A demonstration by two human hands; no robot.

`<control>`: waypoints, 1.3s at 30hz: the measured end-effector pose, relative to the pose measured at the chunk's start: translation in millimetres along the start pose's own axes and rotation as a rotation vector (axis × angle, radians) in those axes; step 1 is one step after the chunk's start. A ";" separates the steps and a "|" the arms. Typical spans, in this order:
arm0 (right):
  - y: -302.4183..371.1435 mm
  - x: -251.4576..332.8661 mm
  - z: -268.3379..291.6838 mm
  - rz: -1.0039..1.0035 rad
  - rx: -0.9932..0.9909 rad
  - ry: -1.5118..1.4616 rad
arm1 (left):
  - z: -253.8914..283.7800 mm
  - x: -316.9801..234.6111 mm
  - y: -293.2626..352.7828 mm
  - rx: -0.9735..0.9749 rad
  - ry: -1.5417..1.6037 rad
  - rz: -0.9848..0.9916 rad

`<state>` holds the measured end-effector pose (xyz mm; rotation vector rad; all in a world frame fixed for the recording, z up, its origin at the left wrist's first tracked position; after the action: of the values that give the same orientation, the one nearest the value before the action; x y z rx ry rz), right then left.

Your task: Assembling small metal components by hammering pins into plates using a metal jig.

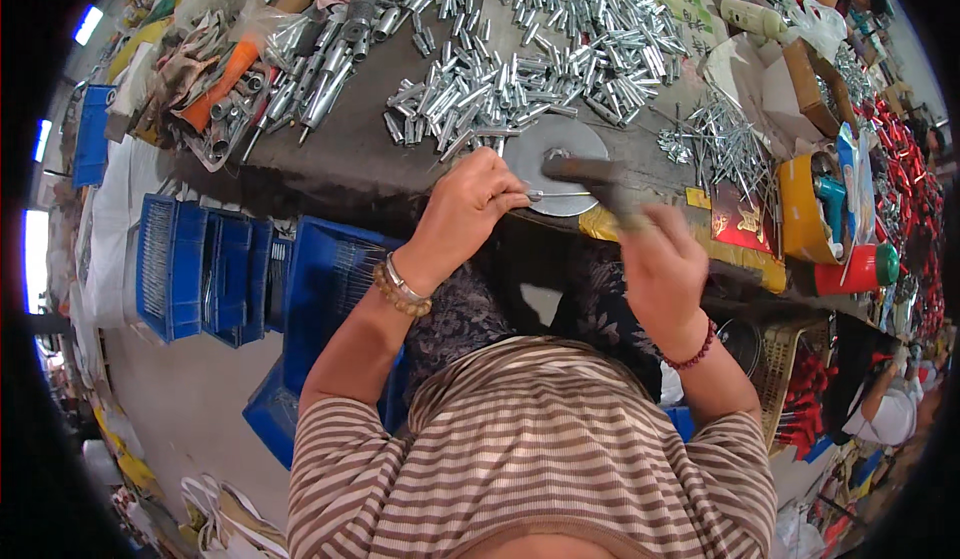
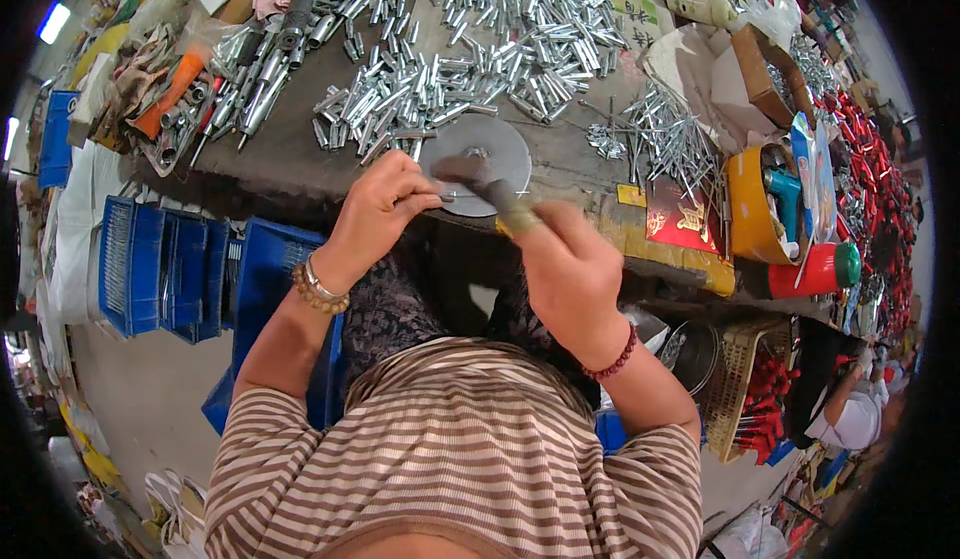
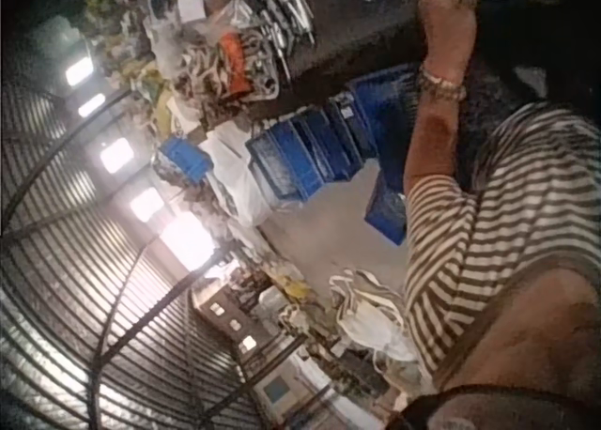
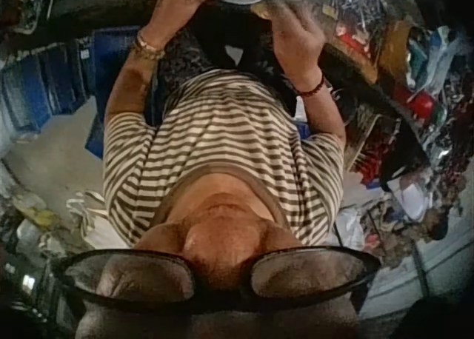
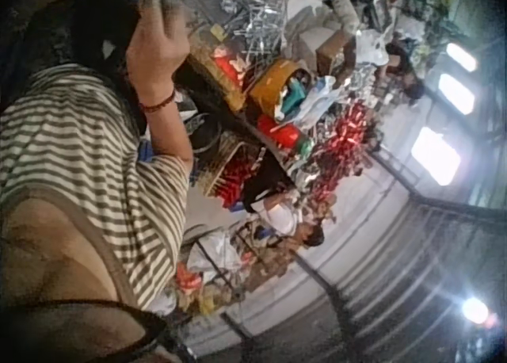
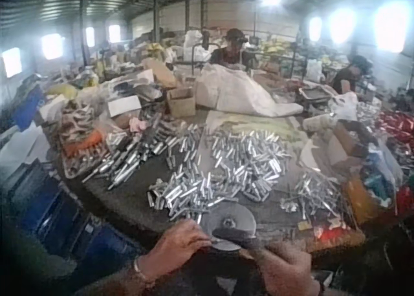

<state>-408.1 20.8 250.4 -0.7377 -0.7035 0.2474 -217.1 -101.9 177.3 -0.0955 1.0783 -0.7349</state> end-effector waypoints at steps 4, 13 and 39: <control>8.7 -27.2 -28.2 -0.014 0.334 0.230 | 0.3 1.3 -5.0 -0.011 -0.104 -0.073; -23.1 -0.7 12.3 -0.087 0.025 0.029 | 4.8 -7.3 -6.0 0.026 -0.094 -0.085; 31.7 -40.9 -65.2 -0.504 0.507 -0.288 | -14.0 -1.6 46.7 -0.323 0.013 0.373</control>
<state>-394.2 -8.8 173.8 -0.0277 -1.0249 0.0608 -205.8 -61.5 152.3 -0.1599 1.1791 -0.2237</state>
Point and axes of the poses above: each hand's wrist, its own y-axis away from the middle knuckle, its own z-axis out of the back of the hand, x = y × z, the point moved 6 cm from there along -y, towards the middle knuckle, and after that the axes turned 3 degrees about -x, right-handed, at the moved point
